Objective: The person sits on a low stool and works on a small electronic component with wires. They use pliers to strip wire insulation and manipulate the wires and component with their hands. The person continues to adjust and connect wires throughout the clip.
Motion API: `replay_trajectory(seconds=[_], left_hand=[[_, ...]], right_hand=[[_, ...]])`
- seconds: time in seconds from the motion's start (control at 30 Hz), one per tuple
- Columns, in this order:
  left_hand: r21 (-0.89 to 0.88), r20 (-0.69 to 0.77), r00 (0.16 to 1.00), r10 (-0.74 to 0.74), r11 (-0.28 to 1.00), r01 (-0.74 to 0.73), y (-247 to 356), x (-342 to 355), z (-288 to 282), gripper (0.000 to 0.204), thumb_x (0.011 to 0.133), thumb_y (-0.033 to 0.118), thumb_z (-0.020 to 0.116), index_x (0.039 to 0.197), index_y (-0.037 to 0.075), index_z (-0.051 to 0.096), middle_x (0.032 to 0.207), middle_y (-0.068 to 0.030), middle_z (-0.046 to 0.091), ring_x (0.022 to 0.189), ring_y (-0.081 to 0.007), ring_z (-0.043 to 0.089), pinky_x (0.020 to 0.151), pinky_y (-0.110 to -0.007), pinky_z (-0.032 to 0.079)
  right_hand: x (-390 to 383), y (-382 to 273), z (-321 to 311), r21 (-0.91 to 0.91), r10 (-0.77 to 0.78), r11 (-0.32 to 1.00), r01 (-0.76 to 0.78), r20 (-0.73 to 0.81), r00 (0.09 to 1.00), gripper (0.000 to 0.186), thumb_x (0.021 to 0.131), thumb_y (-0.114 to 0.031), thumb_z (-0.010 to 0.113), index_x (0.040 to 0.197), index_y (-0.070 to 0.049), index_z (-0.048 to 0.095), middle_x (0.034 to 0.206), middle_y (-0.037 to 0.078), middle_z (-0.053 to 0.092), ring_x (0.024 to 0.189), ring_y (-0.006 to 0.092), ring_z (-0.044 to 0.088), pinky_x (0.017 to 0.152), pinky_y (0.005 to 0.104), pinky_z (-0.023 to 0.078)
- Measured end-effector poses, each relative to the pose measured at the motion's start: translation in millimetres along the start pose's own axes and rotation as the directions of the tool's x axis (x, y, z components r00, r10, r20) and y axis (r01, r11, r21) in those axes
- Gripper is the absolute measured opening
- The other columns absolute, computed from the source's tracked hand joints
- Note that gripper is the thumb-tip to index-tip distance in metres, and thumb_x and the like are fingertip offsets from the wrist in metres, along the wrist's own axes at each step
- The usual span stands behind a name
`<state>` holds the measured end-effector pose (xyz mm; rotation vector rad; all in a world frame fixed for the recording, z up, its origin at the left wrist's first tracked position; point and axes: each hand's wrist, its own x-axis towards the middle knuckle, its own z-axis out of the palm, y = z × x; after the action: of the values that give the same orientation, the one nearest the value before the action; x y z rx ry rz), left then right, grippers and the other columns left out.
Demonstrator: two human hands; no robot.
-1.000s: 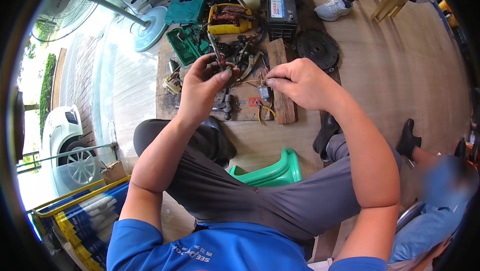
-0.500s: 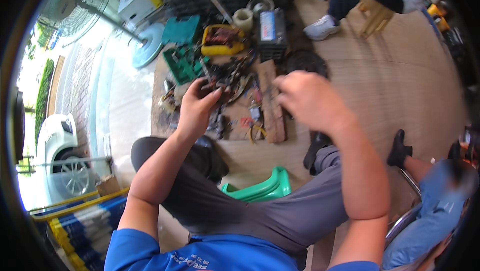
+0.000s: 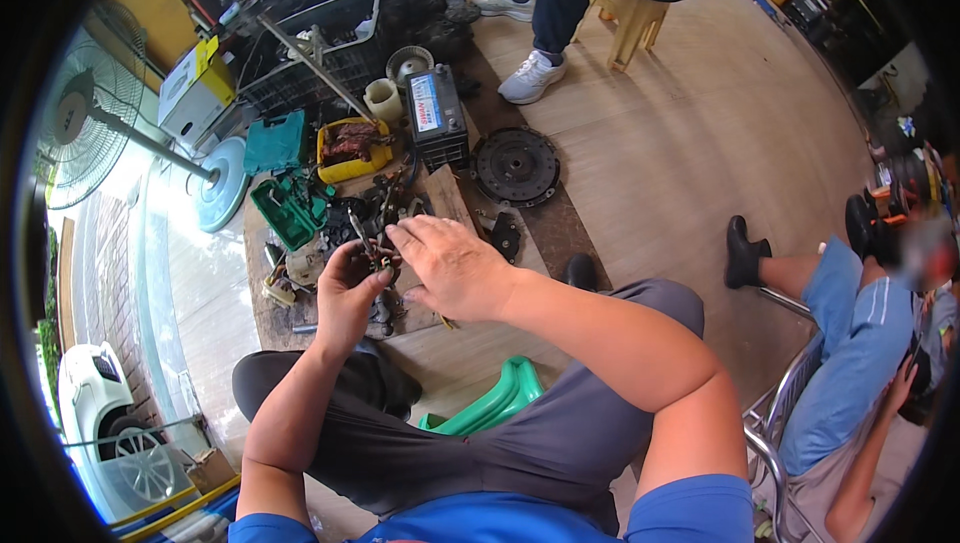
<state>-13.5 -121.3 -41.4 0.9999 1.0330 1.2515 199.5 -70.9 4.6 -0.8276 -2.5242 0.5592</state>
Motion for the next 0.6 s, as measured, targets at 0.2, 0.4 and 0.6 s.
replay_trajectory(seconds=[0.2, 0.4, 0.6], left_hand=[[0.003, 0.073, 0.997, 0.027, 1.0, -0.027, 5, -10, 9, 0.045, 0.088, -0.01, 0.066, 0.13, -0.001, 0.053, 0.118, -0.0104, 0.067, 0.111, -0.02, 0.065, 0.099, -0.034, 0.051], [0.055, 0.068, 0.998, 0.017, 0.998, -0.021, 8, -12, 5, 0.043, 0.089, -0.009, 0.066, 0.13, -0.002, 0.053, 0.118, -0.0107, 0.067, 0.11, -0.0202, 0.066, 0.099, -0.034, 0.051], [-0.04, 0.008, 0.997, 0.074, 0.997, -0.073, 12, -12, -2, 0.037, 0.094, -0.005, 0.063, 0.128, 0.0, 0.051, 0.118, -0.0106, 0.066, 0.11, -0.0208, 0.065, 0.098, -0.035, 0.052]], right_hand=[[-3, 4, 10, -0.017, 0.121, 0.992, -0.123, 0.366, 0.923, 0.08, 0.092, -0.034, 0.066, 0.15, 0.008, 0.03, 0.127, 0.024, 0.06, 0.124, 0.0346, 0.055, 0.112, 0.0469, 0.036], [-4, 16, 21, -0.013, 0.145, 0.988, -0.155, 0.447, 0.882, 0.029, 0.094, -0.029, 0.061, 0.097, 0.0, 0.062, 0.092, 0.02, 0.072, 0.086, 0.0385, 0.07, 0.082, 0.047, 0.053], [5, -3, -8, -0.072, 0.104, 0.994, -0.076, 0.606, 0.788, 0.025, 0.098, -0.026, 0.053, 0.103, -0.004, 0.063, 0.095, 0.018, 0.072, 0.093, 0.0349, 0.07, 0.083, 0.0464, 0.053]])
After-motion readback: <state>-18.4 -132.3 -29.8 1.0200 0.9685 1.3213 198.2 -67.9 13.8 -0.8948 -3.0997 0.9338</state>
